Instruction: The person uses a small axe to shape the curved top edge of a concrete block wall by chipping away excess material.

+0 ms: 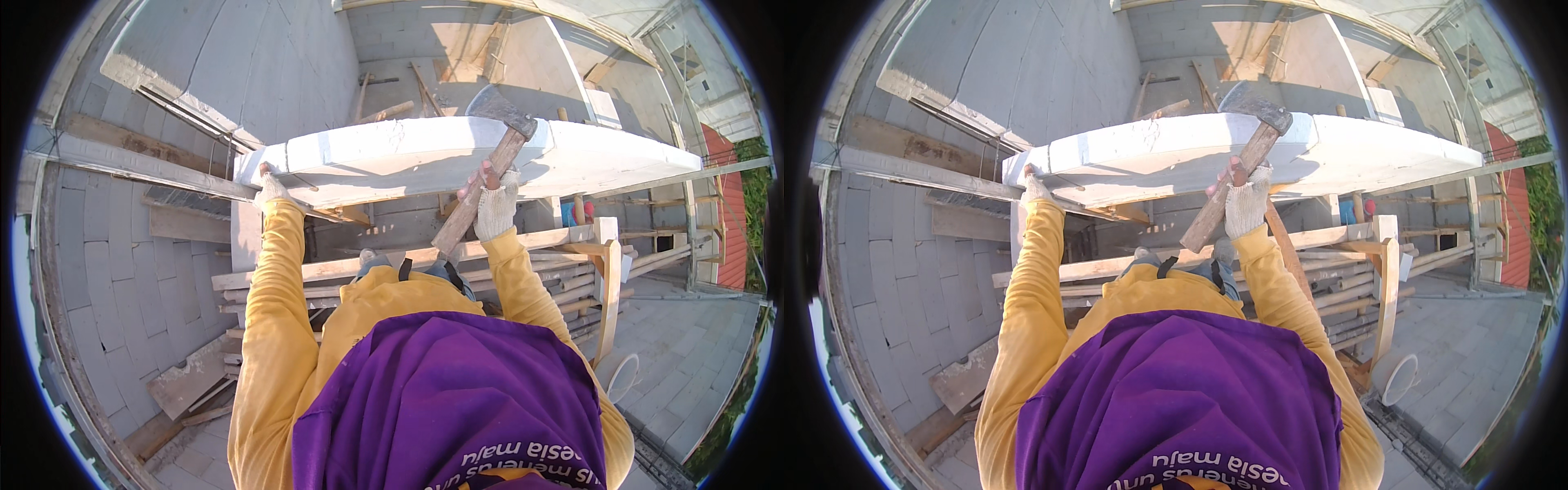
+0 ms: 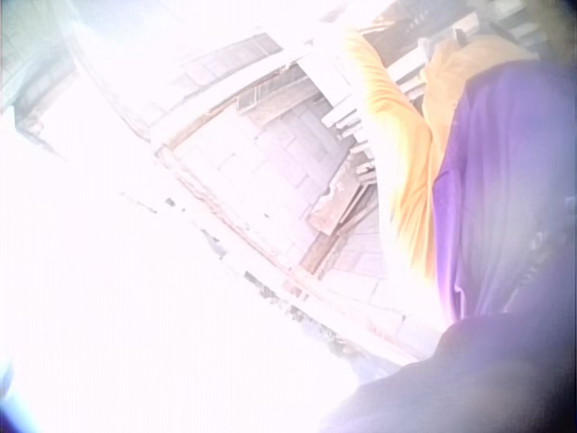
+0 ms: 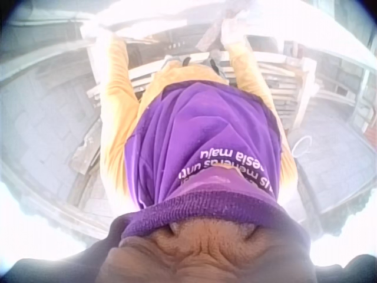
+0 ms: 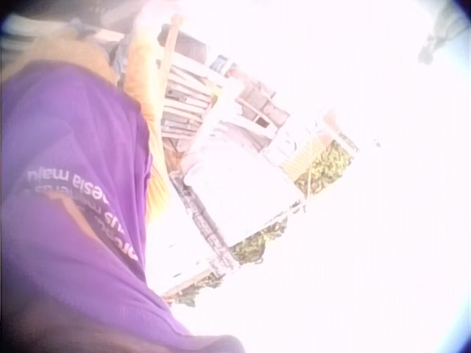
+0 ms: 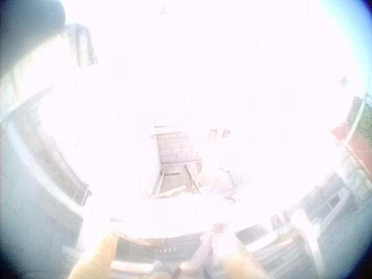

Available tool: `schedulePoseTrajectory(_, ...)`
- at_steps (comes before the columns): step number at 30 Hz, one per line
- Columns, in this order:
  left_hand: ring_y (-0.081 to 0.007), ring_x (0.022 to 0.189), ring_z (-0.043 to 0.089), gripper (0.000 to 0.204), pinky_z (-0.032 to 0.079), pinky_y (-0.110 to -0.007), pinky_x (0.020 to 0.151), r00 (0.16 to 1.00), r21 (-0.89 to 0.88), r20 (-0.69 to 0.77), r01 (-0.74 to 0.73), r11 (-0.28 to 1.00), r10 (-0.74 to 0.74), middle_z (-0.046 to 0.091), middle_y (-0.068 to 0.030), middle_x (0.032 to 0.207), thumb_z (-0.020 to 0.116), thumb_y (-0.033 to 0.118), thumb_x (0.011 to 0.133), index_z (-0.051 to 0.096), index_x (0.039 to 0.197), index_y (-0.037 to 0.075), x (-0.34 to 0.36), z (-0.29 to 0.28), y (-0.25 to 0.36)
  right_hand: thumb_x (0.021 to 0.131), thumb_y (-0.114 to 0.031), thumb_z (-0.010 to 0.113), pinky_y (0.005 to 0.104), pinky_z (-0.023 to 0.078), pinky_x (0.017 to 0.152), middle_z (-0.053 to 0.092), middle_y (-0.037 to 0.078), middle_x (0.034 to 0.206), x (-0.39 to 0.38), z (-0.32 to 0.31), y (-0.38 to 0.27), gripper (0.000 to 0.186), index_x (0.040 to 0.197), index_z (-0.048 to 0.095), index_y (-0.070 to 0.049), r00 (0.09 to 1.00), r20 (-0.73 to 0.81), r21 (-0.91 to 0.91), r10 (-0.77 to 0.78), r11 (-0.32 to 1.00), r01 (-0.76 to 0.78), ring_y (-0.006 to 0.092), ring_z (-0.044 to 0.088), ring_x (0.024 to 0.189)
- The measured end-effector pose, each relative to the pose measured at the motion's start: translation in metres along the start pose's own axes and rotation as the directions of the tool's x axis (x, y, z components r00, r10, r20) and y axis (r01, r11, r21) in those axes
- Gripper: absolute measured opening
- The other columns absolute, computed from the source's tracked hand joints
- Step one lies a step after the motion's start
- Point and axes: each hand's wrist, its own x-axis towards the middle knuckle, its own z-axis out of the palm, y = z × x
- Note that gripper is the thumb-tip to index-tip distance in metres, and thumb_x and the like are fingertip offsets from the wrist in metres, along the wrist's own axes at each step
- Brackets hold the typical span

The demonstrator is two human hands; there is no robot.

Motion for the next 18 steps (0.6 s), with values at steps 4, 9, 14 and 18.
schedulePoseTrajectory(4,-0.0365,0.105,0.069,0.094,0.054,-0.046,0.093,1.000,0.018,0.011,-0.003,1.000,0.003,0.069,-0.0283,0.120,0.074,0.068,0.084,0.064,0.119,-0.019,0.006,0.001,-0.006,0.093,-0.032,0.076,0.0315,0.052,0.045,0.058,0.007,0.075,0.002,-0.001,-0.004,0.039,0.107,0.051,-0.005,0.955,0.184,-0.266,0.232,0.947,-0.178,0.0198,0.061,0.048)
schedulePoseTrajectory(9,-0.0361,0.102,0.069,0.094,0.053,-0.045,0.092,0.999,-0.008,-0.026,-0.030,1.000,0.029,0.070,-0.0280,0.116,0.074,0.068,0.084,0.065,0.117,-0.019,0.019,0.000,-0.014,0.093,-0.034,0.076,0.0321,0.052,0.047,0.059,0.005,0.076,0.017,-0.015,-0.010,0.034,0.100,0.054,-0.009,0.966,0.148,-0.029,0.214,0.977,-0.212,0.0195,0.063,0.051)
schedulePoseTrajectory(14,-0.0338,0.100,0.069,0.093,0.054,-0.043,0.091,0.998,0.027,-0.046,-0.042,0.999,0.043,0.071,-0.0272,0.112,0.074,0.068,0.084,0.065,0.116,-0.019,0.028,0.003,-0.021,0.094,-0.036,0.074,0.0343,0.054,0.048,0.059,0.005,0.076,0.016,-0.001,-0.010,0.035,0.098,0.054,-0.008,0.999,0.009,0.022,0.051,0.998,-0.051,0.0219,0.063,0.052)
schedulePoseTrajectory(18,-0.0340,0.097,0.069,0.092,0.054,-0.043,0.089,0.999,-0.001,-0.033,-0.026,1.000,0.026,0.072,-0.0271,0.110,0.074,0.068,0.084,0.066,0.113,-0.019,0.021,0.001,-0.014,0.095,-0.036,0.073,0.0314,0.053,0.047,0.058,0.006,0.075,0.004,0.001,-0.015,0.037,0.098,0.053,-0.006,0.917,0.252,-0.340,0.309,0.915,-0.215,0.0182,0.063,0.053)
